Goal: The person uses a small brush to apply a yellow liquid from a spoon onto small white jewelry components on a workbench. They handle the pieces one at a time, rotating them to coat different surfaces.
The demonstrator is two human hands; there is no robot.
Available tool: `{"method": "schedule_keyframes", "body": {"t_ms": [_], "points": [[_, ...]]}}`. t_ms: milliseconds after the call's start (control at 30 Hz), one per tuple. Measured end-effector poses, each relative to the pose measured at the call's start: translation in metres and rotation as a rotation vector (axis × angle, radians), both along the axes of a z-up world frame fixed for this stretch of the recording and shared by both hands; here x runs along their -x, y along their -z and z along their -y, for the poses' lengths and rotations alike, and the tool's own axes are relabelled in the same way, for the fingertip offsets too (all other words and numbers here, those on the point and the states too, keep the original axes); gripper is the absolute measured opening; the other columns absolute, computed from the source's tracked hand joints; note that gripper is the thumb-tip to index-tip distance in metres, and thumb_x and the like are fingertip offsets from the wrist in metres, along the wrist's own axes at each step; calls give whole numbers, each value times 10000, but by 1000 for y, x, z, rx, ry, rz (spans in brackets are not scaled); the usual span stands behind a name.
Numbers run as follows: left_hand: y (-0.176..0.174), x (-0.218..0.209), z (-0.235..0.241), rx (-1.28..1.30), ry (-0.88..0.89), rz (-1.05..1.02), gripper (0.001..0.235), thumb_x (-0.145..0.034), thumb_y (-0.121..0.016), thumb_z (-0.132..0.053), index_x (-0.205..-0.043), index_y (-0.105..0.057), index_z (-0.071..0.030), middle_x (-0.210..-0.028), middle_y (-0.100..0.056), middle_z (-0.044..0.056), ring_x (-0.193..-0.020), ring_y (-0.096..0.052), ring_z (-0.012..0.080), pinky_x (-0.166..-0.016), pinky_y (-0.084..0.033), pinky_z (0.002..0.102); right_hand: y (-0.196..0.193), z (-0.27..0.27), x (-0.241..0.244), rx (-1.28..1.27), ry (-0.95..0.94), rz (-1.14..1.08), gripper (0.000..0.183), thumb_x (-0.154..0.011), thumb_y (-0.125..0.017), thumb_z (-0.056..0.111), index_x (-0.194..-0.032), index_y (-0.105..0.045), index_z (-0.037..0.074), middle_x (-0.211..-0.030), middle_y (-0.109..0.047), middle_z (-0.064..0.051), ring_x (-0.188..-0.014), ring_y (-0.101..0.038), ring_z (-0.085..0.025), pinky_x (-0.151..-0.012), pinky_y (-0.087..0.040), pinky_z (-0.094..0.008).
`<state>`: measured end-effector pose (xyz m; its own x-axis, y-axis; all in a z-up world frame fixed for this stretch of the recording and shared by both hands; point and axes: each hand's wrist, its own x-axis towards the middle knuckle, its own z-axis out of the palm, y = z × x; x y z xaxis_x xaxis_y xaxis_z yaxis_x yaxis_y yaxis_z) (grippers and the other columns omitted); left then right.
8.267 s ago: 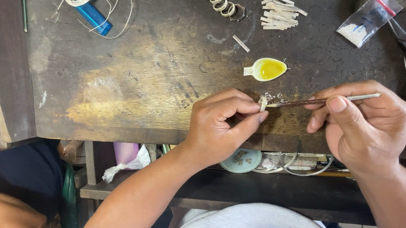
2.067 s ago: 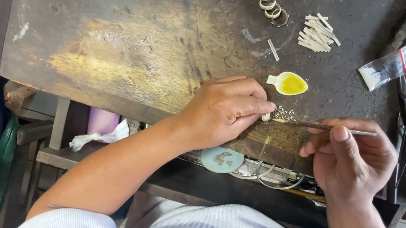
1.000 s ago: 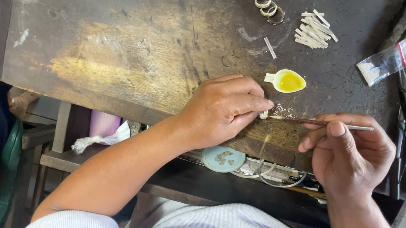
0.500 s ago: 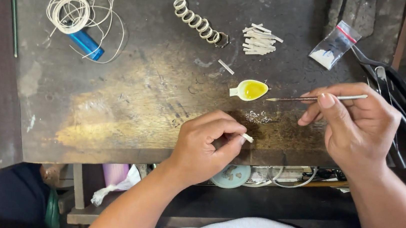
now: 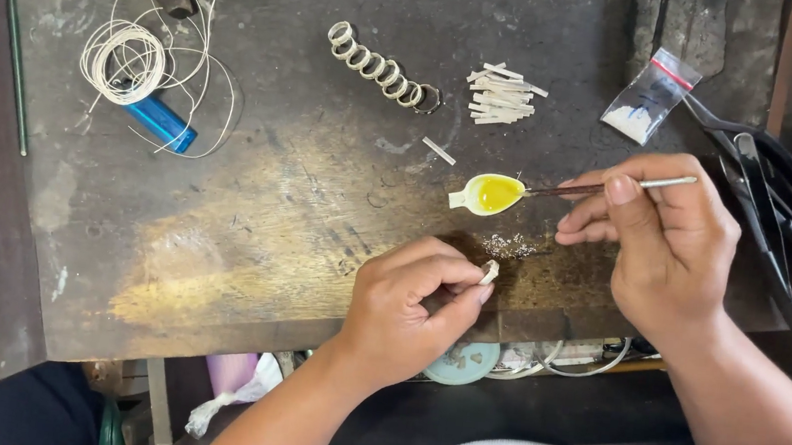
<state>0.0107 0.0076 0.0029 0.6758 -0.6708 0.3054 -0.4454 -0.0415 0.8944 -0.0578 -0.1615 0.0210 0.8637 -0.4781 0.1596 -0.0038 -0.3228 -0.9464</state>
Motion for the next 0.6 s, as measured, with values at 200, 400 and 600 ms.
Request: {"method": "schedule_keyframes", "body": {"t_ms": [200, 400, 600], "points": [[-1, -1, 1, 15, 9, -19, 71, -742, -643, 2, -745, -591, -46, -715, -592, 62, -601, -568, 147, -541, -463, 231, 2, -1, -4, 78, 0, 15, 135, -940, -373, 29, -889, -389, -95, -818, -573, -255, -545, -597, -228, -487, -522, -261], [0, -1, 1, -12, 10, -43, 57, -746, -641, -14, -746, -596, -49, -722, -597, 62, -615, -580, 150, -554, -472, 231, 3, -2, -4, 128, 1, -1, 150, -941, -382, 43, -879, -414, -89, -813, -589, -216, -543, -599, -199, -486, -506, -236], [1, 0, 0, -18, 0, -39, 62, -740, -648, -18, -747, -597, -52, -727, -599, 61, -623, -586, 151, -568, -478, 231, 2, -3, -5, 165, 4, -14, 173, -941, -389, 60, -886, -443, -95, -724, -585, -187, -533, -595, -187, -494, -510, -231]]}}
